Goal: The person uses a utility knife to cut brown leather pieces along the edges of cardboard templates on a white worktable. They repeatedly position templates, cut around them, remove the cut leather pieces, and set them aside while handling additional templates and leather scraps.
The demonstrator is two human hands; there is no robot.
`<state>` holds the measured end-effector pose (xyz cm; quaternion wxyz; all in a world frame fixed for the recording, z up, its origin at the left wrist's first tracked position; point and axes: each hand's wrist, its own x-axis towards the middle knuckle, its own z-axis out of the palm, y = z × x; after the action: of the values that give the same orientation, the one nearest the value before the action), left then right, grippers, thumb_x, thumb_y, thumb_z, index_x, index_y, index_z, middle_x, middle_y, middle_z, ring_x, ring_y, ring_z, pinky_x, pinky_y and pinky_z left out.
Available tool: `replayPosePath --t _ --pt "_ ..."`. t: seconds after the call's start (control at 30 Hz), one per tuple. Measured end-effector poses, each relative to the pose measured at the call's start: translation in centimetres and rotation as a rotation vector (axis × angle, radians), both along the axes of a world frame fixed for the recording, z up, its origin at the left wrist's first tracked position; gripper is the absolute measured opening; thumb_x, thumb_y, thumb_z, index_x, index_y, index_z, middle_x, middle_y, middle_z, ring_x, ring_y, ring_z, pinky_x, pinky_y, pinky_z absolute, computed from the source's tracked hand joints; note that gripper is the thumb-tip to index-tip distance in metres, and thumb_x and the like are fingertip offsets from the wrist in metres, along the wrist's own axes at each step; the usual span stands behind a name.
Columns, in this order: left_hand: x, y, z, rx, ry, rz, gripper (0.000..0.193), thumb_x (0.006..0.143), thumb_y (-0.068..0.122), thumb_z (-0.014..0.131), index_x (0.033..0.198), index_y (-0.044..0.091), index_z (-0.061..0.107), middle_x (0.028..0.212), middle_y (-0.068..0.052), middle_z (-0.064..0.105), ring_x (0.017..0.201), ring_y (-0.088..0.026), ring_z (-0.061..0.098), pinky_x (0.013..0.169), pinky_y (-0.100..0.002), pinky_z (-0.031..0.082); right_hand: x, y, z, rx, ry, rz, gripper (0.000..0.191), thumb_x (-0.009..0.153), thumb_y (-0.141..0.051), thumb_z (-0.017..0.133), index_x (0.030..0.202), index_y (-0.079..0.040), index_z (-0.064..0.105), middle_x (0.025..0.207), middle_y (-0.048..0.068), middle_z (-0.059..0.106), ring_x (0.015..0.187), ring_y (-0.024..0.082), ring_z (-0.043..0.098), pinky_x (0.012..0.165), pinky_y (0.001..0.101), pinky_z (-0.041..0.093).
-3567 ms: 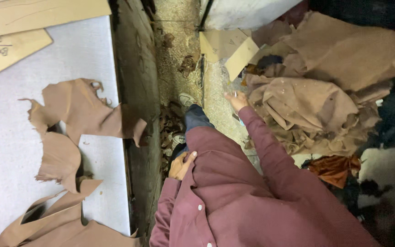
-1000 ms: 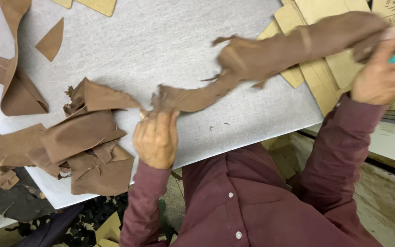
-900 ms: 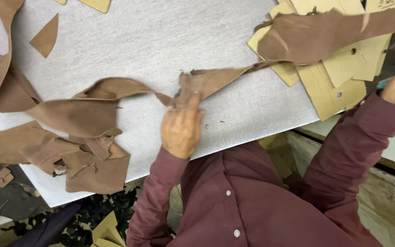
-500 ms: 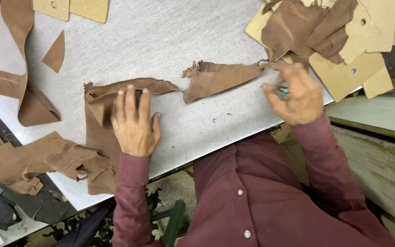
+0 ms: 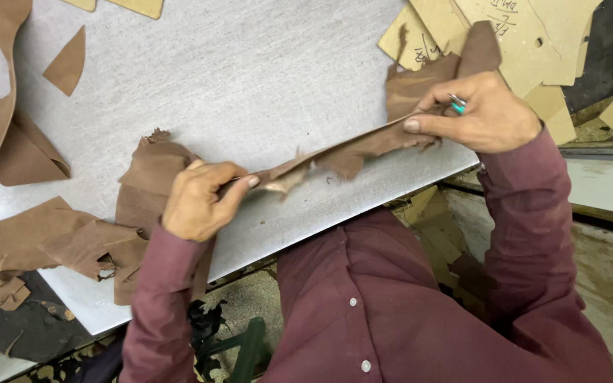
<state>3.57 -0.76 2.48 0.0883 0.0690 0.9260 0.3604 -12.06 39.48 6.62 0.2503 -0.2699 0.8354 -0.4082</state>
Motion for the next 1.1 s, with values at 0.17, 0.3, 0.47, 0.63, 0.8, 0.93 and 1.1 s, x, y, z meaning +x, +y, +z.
replayPosePath --t 0.17,0.3,0.47,0.63,0.8,0.93,1.1 --pt "-2.1 -0.7 1.7 -0.182 -0.294 0.152 0.025 0.099 0.03 0.067 0.103 0.008 0.077 0.056 -0.009 0.064 0.039 -0.02 0.048 0.04 -0.039 0.042 -1.0 -3.9 -3.8 0.265 0.15 -0.081 0.022 0.096 -0.024 0.075 0.103 -0.004 0.077 0.081 0.014 0.076 0.062 0.024 0.072 0.058 0.0356 0.057" --pt "-2.4 0.4 0.8 -0.156 -0.056 0.149 0.021 0.094 0.024 0.072 0.102 0.004 0.076 0.065 -0.013 0.069 0.051 -0.024 0.062 0.054 -0.04 0.051 0.2 -4.0 -5.2 0.135 0.327 -0.057 0.03 0.097 -0.031 0.077 0.106 -0.002 0.076 0.087 0.015 0.076 0.071 0.027 0.073 0.065 0.0386 0.057" --pt "-1.5 0.6 0.6 -0.176 0.061 0.114 0.017 0.097 0.023 0.073 0.096 0.005 0.075 0.077 -0.012 0.073 0.059 -0.025 0.066 0.06 -0.04 0.052 2.1 -4.4 -4.8 0.28 0.412 0.025 0.043 0.086 -0.041 0.082 0.107 -0.003 0.077 0.073 0.015 0.072 0.064 0.031 0.07 0.06 0.0424 0.055" --pt "-1.8 1.0 -1.0 -0.405 0.493 0.116 0.01 0.101 0.018 0.075 0.102 0.008 0.074 0.079 -0.005 0.065 0.062 -0.019 0.052 0.063 -0.036 0.043 3.2 -4.1 -4.7 0.332 0.444 0.109 0.045 0.081 -0.041 0.083 0.106 -0.005 0.076 0.081 0.014 0.074 0.063 0.03 0.07 0.056 0.042 0.054" --pt "-0.6 -1.7 -2.0 -0.628 1.007 0.068 0.008 0.108 0.01 0.079 0.112 0.005 0.075 0.085 -0.002 0.056 0.068 -0.013 0.045 0.065 -0.03 0.038 3.4 -2.1 -5.1 0.209 0.644 0.113 0.017 0.094 -0.014 0.08 0.11 -0.008 0.075 0.097 0.009 0.075 0.062 0.021 0.066 0.05 0.0337 0.05" --pt "1.6 -1.3 -3.2 -0.71 1.027 0.013 0.01 0.103 0.01 0.076 0.112 0.005 0.077 0.087 -0.004 0.059 0.068 -0.014 0.045 0.066 -0.032 0.038 3.8 -0.8 -5.4 0.053 0.904 -0.032 0.034 0.093 0.004 0.072 0.125 -0.008 0.07 0.112 0.006 0.068 0.078 0.02 0.069 0.065 0.0303 0.057" --pt "3.5 3.5 -5.6 -0.717 0.746 -0.109 0.02 0.095 0.014 0.072 0.113 0.006 0.075 0.094 -0.004 0.06 0.078 -0.016 0.051 0.076 -0.037 0.043 5.4 -0.8 -6.5 0.251 0.968 -0.002 0.043 0.08 0.0 0.077 0.121 -0.012 0.069 0.126 0.004 0.062 0.086 0.022 0.072 0.068 0.0353 0.056"
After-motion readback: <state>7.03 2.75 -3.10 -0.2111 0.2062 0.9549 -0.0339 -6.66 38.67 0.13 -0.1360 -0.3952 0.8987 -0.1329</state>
